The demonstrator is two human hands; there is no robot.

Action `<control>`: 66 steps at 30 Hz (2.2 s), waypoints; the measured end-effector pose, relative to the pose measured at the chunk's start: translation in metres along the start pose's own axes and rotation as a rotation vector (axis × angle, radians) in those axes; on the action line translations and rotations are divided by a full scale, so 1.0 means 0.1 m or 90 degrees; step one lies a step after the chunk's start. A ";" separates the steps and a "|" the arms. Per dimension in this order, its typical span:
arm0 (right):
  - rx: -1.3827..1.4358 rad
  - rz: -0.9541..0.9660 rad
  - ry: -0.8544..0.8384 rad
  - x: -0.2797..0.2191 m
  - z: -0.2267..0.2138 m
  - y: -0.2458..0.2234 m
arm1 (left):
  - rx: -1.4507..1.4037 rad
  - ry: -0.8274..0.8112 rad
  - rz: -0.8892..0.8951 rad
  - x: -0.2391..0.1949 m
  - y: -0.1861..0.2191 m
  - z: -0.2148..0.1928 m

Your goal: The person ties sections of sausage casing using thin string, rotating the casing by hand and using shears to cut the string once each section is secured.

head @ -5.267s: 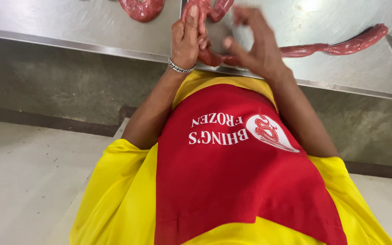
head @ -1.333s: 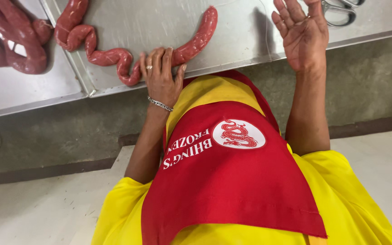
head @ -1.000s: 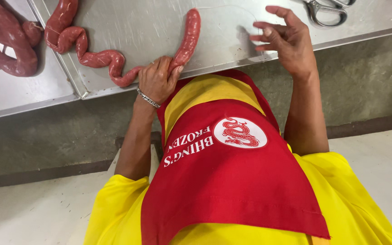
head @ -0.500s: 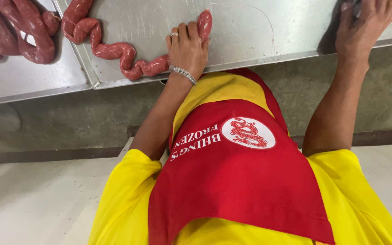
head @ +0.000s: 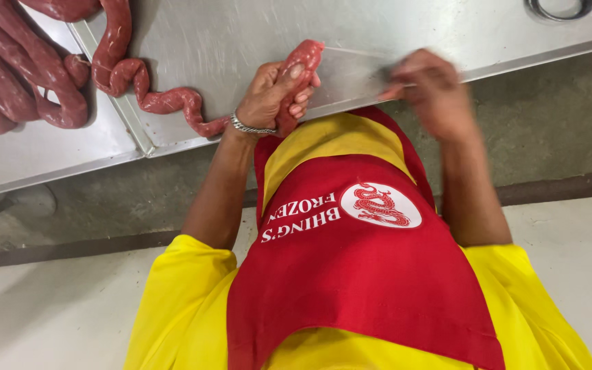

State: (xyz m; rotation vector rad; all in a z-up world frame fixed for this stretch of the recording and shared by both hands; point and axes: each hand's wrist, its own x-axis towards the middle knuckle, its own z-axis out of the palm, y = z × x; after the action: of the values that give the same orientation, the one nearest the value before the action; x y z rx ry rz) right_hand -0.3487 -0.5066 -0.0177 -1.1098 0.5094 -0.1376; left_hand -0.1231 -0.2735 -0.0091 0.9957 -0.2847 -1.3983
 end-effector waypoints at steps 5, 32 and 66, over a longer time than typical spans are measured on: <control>0.395 -0.146 0.280 -0.58 -1.04 -0.37 | 0.038 -0.003 -0.050 0.25 -0.15 -0.13; -0.274 -0.064 0.082 -1.01 -0.16 -0.44 | 0.198 0.077 -0.142 0.67 -0.20 -0.21; -1.093 -0.067 -0.138 1.19 1.35 -0.01 | 0.223 0.150 -0.072 0.33 -0.31 -0.42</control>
State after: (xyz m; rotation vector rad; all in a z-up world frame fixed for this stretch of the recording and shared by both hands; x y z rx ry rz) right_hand -0.1828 -0.4382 -0.0088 -2.7818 0.2897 0.4305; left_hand -0.1075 -0.2817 -0.0681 1.4716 -0.3071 -1.3417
